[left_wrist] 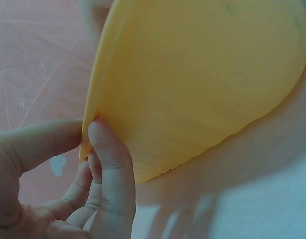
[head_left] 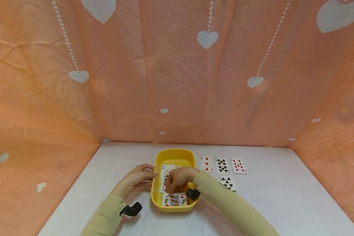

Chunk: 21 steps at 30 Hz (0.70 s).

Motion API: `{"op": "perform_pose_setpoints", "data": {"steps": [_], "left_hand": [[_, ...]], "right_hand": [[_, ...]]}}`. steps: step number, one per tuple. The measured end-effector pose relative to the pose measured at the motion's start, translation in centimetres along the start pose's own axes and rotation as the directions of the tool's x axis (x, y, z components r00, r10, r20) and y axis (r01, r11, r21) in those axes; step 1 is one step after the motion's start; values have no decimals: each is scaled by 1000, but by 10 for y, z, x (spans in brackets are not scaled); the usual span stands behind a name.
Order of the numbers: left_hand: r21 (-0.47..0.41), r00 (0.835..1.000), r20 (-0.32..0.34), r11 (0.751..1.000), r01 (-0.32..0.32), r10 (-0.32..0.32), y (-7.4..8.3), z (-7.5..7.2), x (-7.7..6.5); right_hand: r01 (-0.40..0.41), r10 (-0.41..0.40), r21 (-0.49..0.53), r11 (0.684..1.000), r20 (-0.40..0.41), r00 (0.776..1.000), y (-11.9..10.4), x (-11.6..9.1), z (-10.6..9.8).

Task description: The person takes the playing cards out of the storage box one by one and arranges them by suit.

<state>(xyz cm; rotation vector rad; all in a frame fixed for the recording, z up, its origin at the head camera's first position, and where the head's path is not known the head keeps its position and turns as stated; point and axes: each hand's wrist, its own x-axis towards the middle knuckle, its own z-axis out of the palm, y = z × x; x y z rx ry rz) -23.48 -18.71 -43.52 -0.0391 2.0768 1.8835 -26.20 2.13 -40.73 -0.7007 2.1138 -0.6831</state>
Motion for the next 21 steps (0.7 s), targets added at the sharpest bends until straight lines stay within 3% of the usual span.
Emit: {"op": "perform_pose_setpoints", "data": {"steps": [6, 10, 15, 18, 21], "left_hand": [[1, 1000, 11, 1000, -6, 6, -1, -1, 0], [-1, 1000, 15, 1000, -4, 4, -2, -1, 1], [-7, 1000, 16, 1000, 7, -7, -1, -1, 1], [-8, 1000, 12, 1000, 13, -12, 0, 0, 1], [-8, 1000, 3, 1000, 18, -18, 0, 0, 0]], "right_hand": [[19, -19, -60, 998, 0, 1000, -2, -1, -1], [9, -14, -48, 999, -95, 995, -2, -1, -3], [-31, 25, -13, 999, -302, 953, 0, 1, -7], [-53, 58, 23, 998, -376, 925, 2, 3, -9], [-57, 85, 79, 995, -405, 910, 5, 5, -11]]}}
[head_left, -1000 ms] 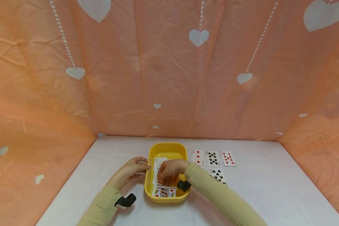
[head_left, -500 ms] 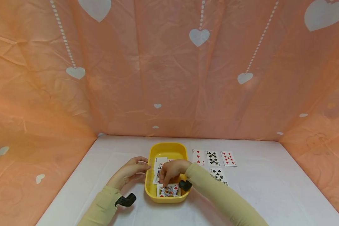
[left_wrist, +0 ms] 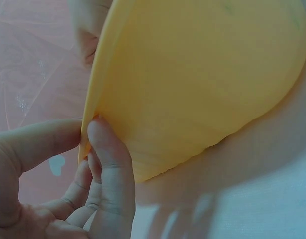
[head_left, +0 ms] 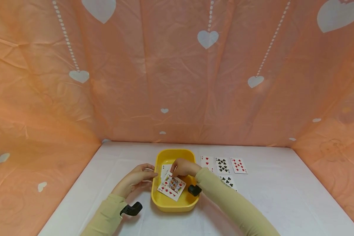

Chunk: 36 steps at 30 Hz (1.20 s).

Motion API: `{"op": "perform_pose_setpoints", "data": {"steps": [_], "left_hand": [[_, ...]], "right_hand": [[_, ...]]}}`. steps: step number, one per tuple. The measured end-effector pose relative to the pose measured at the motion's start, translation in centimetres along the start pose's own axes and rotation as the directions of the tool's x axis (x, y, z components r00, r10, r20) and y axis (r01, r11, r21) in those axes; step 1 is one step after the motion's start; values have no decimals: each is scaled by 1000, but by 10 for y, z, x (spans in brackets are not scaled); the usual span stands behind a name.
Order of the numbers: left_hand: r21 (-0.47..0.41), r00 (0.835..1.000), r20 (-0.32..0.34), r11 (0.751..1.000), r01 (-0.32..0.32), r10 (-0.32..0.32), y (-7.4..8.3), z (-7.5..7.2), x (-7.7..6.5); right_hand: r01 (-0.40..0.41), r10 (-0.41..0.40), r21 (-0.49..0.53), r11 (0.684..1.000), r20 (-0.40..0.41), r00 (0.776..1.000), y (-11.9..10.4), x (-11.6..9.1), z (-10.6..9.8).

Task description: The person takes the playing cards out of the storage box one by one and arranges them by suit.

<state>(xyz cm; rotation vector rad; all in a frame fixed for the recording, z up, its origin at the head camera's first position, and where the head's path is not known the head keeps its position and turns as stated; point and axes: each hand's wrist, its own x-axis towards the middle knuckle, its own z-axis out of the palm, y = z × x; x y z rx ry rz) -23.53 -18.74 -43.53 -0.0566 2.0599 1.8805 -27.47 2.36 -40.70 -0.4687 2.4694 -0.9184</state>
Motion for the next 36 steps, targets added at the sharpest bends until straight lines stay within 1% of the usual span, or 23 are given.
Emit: {"op": "perform_pose_setpoints", "data": {"steps": [4, 9, 14, 17, 20, 26, 32, 34, 36], "left_hand": [[-7, 1000, -1, 1000, 1, -1, 0, 0, 0], [-22, 1000, 12, 1000, -12, 12, -1, 0, 0], [-11, 1000, 10, 1000, -12, 12, 0, 1, 0], [0, 1000, 3, 1000, -4, 4, 0, 1, 0], [1, 1000, 1, 1000, 0, 0, 1, 1, 0], [9, 1000, 2, 1000, 7, -7, 1, 1, 2], [11, 1000, 2, 1000, 8, -8, 3, 1, 1], [21, 1000, -1, 1000, 1, -1, 3, 1, 0], [27, 1000, -1, 1000, -1, 1, 3, 1, -1]], "right_hand": [[-7, 9, 79, 997, -21, 1000, 2, 2, -3], [20, -15, 173, 985, -31, 999, 4, -1, -12], [64, -62, 292, 954, -14, 998, 7, -8, -26], [88, -86, 352, 932, -21, 996, 11, -13, -37], [104, -94, 388, 916, -46, 995, 17, -20, -49], [132, -104, 476, 869, -85, 991, 40, -36, -73], [155, -114, 549, 821, -109, 988, 69, -60, -94], [159, -111, 562, 811, -120, 987, 80, -69, -100], [159, -101, 566, 809, -133, 986, 93, -78, -105]]}}
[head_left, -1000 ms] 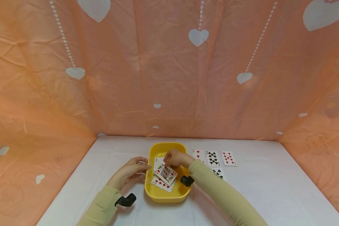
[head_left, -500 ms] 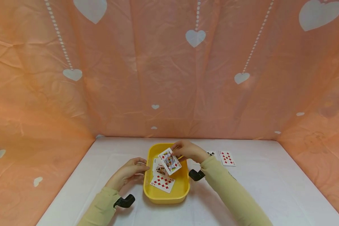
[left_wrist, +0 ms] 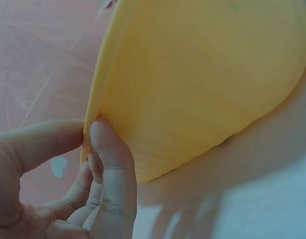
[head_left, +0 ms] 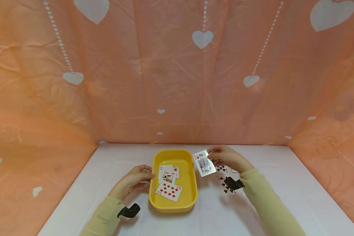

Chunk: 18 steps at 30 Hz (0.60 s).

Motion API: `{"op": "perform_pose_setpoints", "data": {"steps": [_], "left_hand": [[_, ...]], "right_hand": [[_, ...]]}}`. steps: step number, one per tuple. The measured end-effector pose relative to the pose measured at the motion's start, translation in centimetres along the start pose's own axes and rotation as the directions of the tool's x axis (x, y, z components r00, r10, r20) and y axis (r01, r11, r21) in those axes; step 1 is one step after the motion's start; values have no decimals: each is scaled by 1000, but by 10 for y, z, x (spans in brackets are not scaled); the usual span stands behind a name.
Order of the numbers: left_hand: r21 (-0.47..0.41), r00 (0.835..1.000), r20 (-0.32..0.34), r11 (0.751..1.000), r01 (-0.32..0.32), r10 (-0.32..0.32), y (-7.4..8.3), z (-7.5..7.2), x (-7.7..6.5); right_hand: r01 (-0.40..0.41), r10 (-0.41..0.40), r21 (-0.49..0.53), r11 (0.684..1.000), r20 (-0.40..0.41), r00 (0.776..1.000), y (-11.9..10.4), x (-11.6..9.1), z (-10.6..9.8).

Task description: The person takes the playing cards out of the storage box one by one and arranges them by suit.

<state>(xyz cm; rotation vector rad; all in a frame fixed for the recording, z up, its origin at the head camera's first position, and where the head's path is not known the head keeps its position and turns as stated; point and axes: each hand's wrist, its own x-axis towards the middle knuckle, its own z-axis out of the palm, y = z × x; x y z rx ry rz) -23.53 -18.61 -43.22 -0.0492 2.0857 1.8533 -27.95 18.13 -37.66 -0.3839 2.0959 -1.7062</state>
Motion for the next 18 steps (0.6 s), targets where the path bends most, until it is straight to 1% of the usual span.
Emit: {"op": "perform_pose_setpoints", "data": {"steps": [3, 6, 11, 14, 18], "left_hand": [[10, 1000, 5, 1000, -2, 2, 0, 0, 0], [1, 1000, 6, 1000, 0, 0, -1, 0, 1], [-14, 1000, 7, 1000, -4, 4, -3, -1, 2], [-6, 1000, 6, 1000, -6, 6, -3, 0, 2], [6, 1000, -2, 1000, -8, 8, -4, 0, 2]], "right_hand": [[-15, 15, -5, 1000, -41, 999, 10, -15, -18], [-46, 45, -9, 999, -87, 995, 20, -28, -33], [-119, 115, -16, 993, -162, 980, 39, -50, -57], [-145, 139, -21, 989, -181, 974, 52, -64, -69], [-169, 163, -20, 985, -177, 971, 70, -79, -81]]}}
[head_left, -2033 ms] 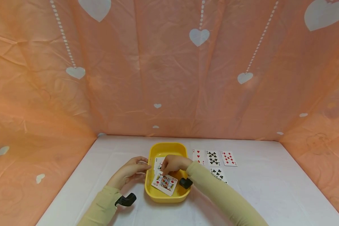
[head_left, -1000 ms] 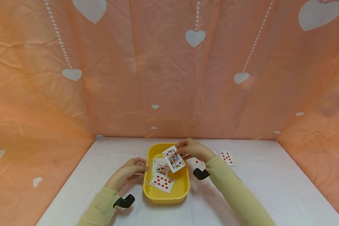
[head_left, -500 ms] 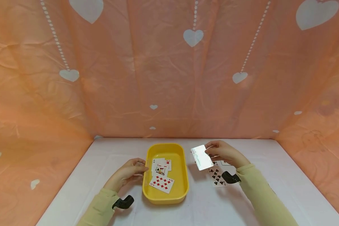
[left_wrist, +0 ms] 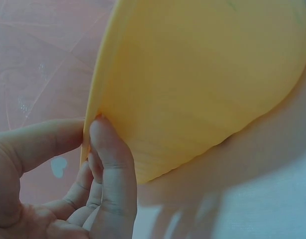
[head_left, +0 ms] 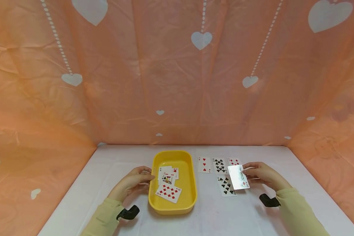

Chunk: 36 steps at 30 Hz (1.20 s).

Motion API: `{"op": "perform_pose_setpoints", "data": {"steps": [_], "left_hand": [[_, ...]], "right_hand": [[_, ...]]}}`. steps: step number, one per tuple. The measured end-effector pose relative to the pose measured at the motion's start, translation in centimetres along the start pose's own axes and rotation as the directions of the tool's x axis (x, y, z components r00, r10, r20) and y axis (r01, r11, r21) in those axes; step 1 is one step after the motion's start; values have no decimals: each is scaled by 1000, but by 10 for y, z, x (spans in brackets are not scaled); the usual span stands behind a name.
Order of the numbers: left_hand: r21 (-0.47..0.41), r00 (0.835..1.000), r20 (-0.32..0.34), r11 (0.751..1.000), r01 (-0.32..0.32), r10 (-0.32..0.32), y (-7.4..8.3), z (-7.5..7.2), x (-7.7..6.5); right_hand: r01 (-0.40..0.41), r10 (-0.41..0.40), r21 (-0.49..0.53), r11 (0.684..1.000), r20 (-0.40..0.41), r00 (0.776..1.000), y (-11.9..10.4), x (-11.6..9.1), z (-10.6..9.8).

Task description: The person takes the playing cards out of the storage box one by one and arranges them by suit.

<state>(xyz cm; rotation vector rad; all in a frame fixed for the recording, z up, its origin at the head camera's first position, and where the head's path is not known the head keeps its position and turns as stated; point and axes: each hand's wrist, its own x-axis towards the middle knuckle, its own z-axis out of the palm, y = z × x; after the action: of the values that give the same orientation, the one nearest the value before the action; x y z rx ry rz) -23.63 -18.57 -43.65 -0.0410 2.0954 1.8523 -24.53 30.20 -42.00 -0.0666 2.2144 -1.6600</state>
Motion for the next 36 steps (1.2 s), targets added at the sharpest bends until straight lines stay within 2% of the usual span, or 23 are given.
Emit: {"op": "perform_pose_setpoints", "data": {"steps": [5, 11, 19, 26, 36], "left_hand": [[3, 1000, 4, 1000, -6, 6, 0, 0, 1], [14, 1000, -6, 1000, -2, 2, 0, 0, 0], [-18, 1000, 9, 1000, 14, -14, 1, -2, 0], [4, 1000, 3, 1000, -2, 2, -1, -1, 0], [12, 1000, -6, 1000, 0, 0, -1, 0, 0]], "right_hand": [[-58, 58, 11, 998, -12, 998, 20, -8, -11], [-65, 65, 8, 998, -18, 998, 33, -14, -19], [-63, 63, 0, 998, -43, 997, 35, -12, -18], [-68, 64, -45, 997, -100, 993, 34, -9, -13], [-70, 58, -86, 994, -137, 989, 32, -8, -8]]}}
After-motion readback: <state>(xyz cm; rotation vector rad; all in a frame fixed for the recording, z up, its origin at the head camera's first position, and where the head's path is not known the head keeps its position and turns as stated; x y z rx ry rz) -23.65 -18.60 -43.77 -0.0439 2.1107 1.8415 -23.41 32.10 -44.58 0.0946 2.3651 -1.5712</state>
